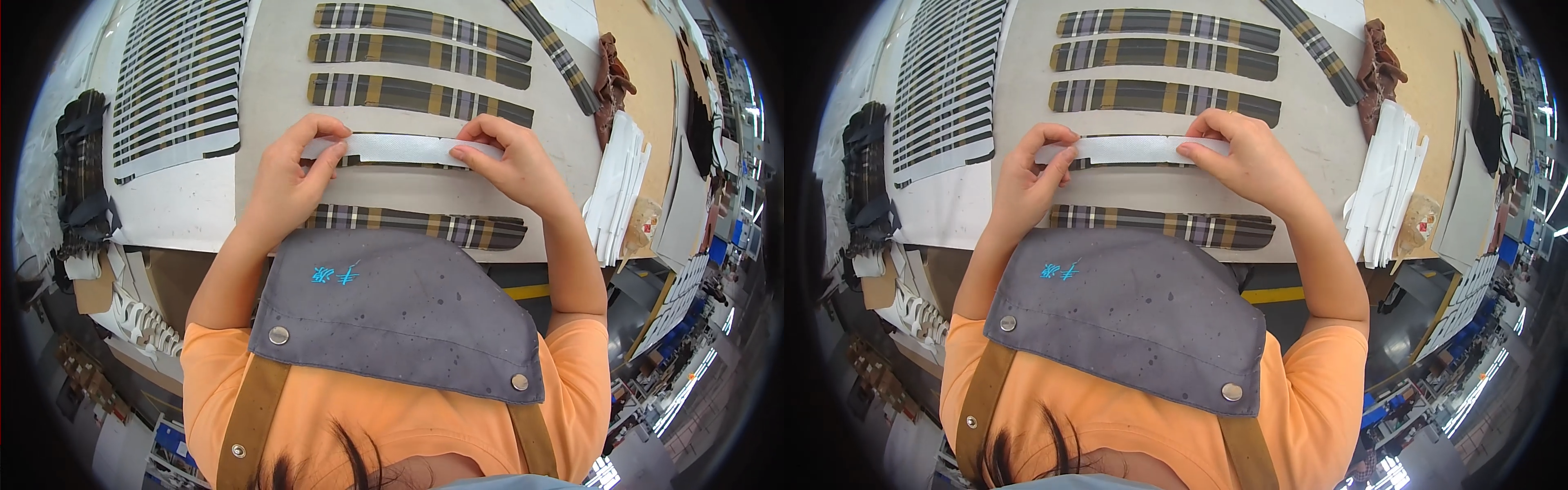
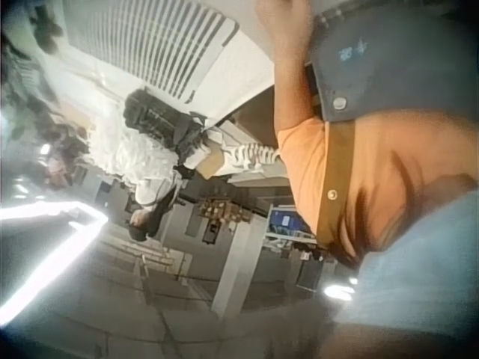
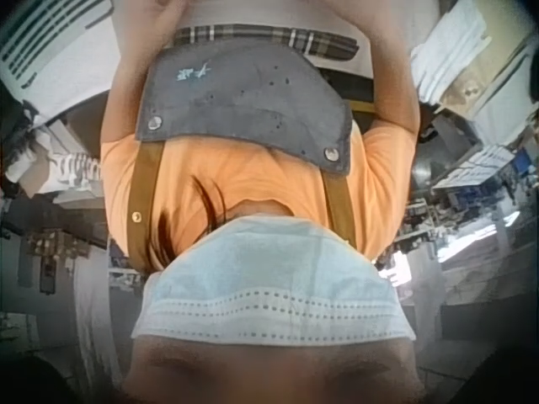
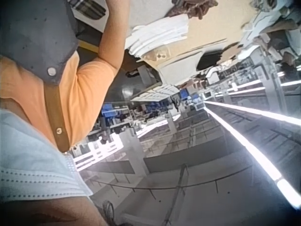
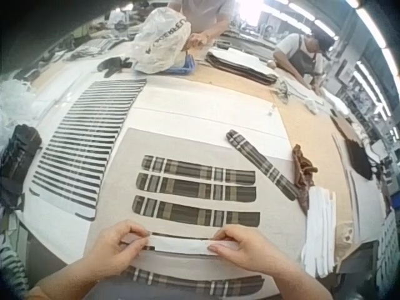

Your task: Applying glue and attaching lining material to plaid leather straps.

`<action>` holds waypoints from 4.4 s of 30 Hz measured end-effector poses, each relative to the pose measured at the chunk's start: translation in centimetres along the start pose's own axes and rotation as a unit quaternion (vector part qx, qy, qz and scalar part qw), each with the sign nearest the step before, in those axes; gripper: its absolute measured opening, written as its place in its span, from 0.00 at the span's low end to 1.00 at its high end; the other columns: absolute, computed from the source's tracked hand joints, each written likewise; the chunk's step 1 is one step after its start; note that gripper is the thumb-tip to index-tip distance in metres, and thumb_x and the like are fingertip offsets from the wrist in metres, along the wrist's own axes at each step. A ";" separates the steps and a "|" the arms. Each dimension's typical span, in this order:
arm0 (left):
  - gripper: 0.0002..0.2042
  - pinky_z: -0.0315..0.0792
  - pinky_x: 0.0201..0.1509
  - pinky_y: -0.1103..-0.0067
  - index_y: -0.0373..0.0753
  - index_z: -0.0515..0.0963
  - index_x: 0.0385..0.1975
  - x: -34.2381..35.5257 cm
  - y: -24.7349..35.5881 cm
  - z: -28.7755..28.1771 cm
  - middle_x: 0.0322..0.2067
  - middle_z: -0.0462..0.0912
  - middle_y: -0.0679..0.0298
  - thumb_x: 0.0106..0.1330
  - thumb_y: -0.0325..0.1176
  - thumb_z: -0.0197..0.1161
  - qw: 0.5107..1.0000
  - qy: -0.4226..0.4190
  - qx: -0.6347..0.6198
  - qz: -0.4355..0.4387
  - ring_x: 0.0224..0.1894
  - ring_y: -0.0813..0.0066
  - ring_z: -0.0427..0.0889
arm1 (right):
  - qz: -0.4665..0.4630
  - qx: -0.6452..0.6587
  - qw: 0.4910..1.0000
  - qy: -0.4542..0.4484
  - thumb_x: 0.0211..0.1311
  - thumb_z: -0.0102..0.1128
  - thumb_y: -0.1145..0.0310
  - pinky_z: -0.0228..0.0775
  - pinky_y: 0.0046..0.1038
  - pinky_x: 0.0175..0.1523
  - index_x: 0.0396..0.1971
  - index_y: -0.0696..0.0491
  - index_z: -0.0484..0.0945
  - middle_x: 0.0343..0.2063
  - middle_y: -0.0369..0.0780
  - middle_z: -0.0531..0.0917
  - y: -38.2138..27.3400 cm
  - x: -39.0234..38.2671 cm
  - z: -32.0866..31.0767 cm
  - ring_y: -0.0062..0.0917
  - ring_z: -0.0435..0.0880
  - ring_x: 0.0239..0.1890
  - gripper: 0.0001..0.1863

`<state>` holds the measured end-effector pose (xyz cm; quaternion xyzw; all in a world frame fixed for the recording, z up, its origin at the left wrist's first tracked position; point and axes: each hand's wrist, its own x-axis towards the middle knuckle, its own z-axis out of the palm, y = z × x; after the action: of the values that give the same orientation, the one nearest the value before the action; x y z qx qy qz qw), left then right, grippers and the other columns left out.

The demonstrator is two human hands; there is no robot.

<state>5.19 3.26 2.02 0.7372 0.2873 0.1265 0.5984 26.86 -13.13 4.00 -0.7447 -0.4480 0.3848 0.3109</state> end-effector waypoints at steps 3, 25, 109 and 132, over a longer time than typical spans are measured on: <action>0.04 0.72 0.31 0.86 0.34 0.72 0.37 -0.1 -0.3 0.0 0.33 0.78 0.66 0.64 0.24 0.57 0.991 0.009 0.127 0.049 0.32 0.81 0.77 | 0.015 -0.050 0.999 0.016 0.57 0.61 0.62 0.69 0.30 0.37 0.30 0.58 0.77 0.26 0.43 0.81 -0.1 0.2 0.6 0.32 0.79 0.30 0.13; 0.06 0.75 0.30 0.75 0.34 0.71 0.35 0.0 -0.8 -0.1 0.31 0.79 0.58 0.60 0.25 0.60 0.935 0.007 0.328 0.135 0.32 0.62 0.79 | -0.086 -0.212 0.973 0.031 0.59 0.57 0.65 0.70 0.37 0.31 0.27 0.55 0.72 0.24 0.41 0.80 0.3 0.6 2.5 0.38 0.80 0.28 0.08; 0.15 0.58 0.62 0.69 0.37 0.75 0.47 -4.4 -1.8 0.1 0.56 0.72 0.63 0.61 0.33 0.60 0.855 -0.006 0.482 0.191 0.60 0.67 0.69 | -0.287 -0.325 0.901 0.024 0.47 0.56 0.76 0.67 0.30 0.50 0.49 0.57 0.75 0.50 0.36 0.76 -1.6 0.0 7.2 0.27 0.75 0.45 0.23; 0.09 0.67 0.52 0.71 0.38 0.78 0.40 2.5 3.6 2.7 0.46 0.79 0.60 0.61 0.28 0.61 0.894 -0.039 0.348 0.280 0.46 0.62 0.77 | 0.276 -0.411 0.786 0.371 0.57 0.58 0.66 0.73 0.37 0.40 0.33 0.59 0.74 0.35 0.46 0.77 12.4 -10.4 -6.5 0.39 0.80 0.34 0.11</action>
<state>9.59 2.05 4.35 0.9526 0.0712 0.1514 0.2541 34.54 -28.32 0.37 -0.9794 -0.1888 -0.0722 -0.0017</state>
